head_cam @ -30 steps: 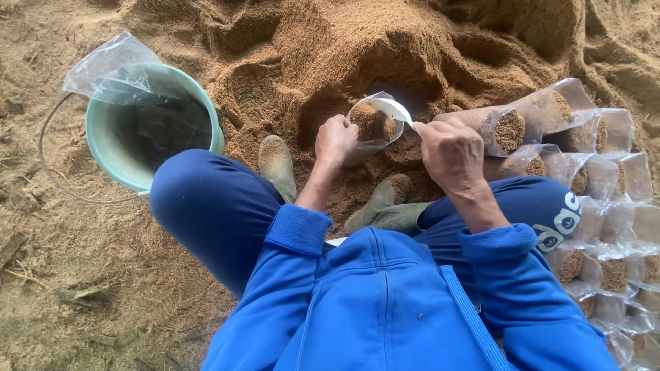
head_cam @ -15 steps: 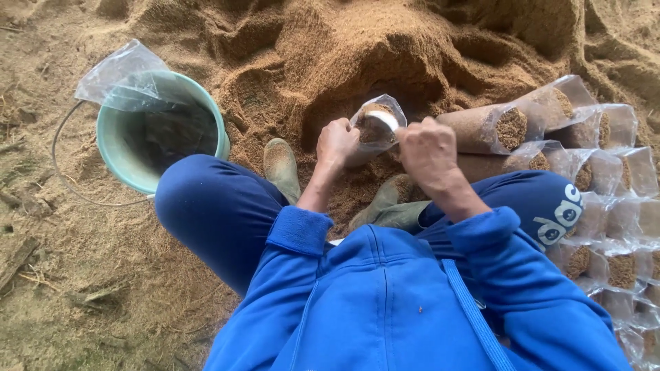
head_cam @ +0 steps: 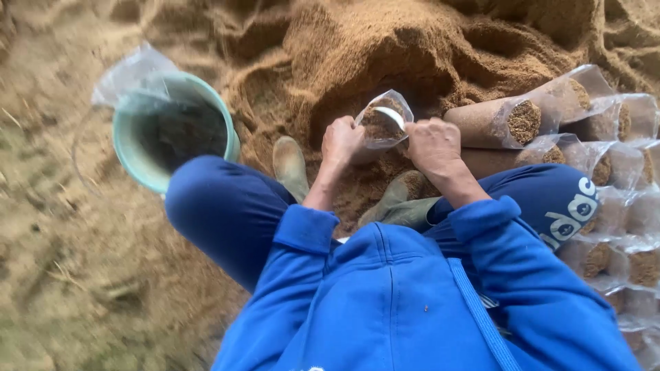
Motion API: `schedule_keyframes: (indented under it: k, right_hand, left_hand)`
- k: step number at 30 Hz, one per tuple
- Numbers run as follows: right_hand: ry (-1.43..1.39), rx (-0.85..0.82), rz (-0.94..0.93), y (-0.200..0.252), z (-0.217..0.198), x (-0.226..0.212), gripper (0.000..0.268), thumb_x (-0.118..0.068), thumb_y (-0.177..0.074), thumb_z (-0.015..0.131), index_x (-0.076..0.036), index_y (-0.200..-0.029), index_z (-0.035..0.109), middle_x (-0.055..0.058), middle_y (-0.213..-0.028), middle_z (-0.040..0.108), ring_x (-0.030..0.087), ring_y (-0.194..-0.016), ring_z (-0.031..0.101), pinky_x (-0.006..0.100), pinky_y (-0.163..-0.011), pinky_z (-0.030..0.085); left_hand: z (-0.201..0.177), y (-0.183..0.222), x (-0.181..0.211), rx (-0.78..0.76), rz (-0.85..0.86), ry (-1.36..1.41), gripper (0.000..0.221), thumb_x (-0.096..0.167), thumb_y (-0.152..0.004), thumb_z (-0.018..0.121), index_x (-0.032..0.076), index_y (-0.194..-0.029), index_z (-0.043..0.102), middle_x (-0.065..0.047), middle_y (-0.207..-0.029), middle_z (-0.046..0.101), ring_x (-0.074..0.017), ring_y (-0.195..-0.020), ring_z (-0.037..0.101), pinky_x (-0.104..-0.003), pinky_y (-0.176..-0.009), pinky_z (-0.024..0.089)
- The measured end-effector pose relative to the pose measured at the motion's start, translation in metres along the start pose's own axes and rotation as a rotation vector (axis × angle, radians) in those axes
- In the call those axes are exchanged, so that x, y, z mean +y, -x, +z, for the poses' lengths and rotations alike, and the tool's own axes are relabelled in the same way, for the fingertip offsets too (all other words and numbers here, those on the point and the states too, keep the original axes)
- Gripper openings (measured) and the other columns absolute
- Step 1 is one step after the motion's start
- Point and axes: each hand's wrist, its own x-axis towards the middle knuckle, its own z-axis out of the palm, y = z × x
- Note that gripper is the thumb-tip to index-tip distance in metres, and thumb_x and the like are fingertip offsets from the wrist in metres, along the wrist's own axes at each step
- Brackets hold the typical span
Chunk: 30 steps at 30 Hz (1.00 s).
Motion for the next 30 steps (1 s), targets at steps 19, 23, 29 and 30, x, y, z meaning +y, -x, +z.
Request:
schedule_keyframes:
  k: [19, 23, 29, 30]
  right_hand:
    - [-0.737, 0.067, 0.506, -0.008, 0.019, -0.008, 0.032, -0.035, -0.101, 0.064, -0.005, -0.109, 0.069, 0.02, -0.091, 0.074, 0.039, -0.092, 0.072, 0.051, -0.084, 0.054]
    - [-0.775, 0.112, 0.589, -0.026, 0.085, -0.009, 0.025, -0.039, -0.092, 0.067, -0.015, -0.098, 0.071, 0.015, -0.086, 0.074, 0.042, -0.094, 0.073, 0.054, -0.081, 0.056]
    - [-0.825, 0.256, 0.566, -0.018, 0.077, -0.004, 0.025, -0.039, -0.089, 0.067, -0.015, -0.088, 0.069, 0.018, -0.075, 0.068, 0.045, -0.086, 0.071, 0.056, -0.075, 0.055]
    - [-0.818, 0.275, 0.559, -0.011, 0.065, -0.004, 0.024, -0.04, -0.09, 0.067, -0.016, -0.088, 0.068, 0.018, -0.075, 0.067, 0.045, -0.086, 0.07, 0.056, -0.075, 0.055]
  left_hand:
    - [-0.008, 0.007, 0.024, 0.055, 0.127, -0.265, 0.039, 0.041, -0.092, 0.058, 0.004, -0.094, 0.072, -0.029, -0.097, 0.074, -0.0488, -0.102, 0.071, -0.057, -0.089, 0.057]
    - [0.007, -0.004, 0.009, 0.1, 0.156, -0.311, 0.037, 0.035, -0.095, 0.049, 0.006, -0.094, 0.072, -0.028, -0.092, 0.074, -0.0491, -0.098, 0.072, -0.058, -0.087, 0.058]
    - [0.001, 0.008, 0.014, 0.223, 0.229, -0.341, 0.034, 0.03, -0.098, 0.047, 0.007, -0.091, 0.072, -0.027, -0.088, 0.074, -0.0469, -0.092, 0.074, -0.057, -0.082, 0.06]
    - [-0.002, 0.017, 0.018, 0.254, 0.24, -0.331, 0.034, 0.028, -0.1, 0.046, 0.007, -0.092, 0.072, -0.028, -0.09, 0.074, -0.0456, -0.094, 0.075, -0.056, -0.083, 0.06]
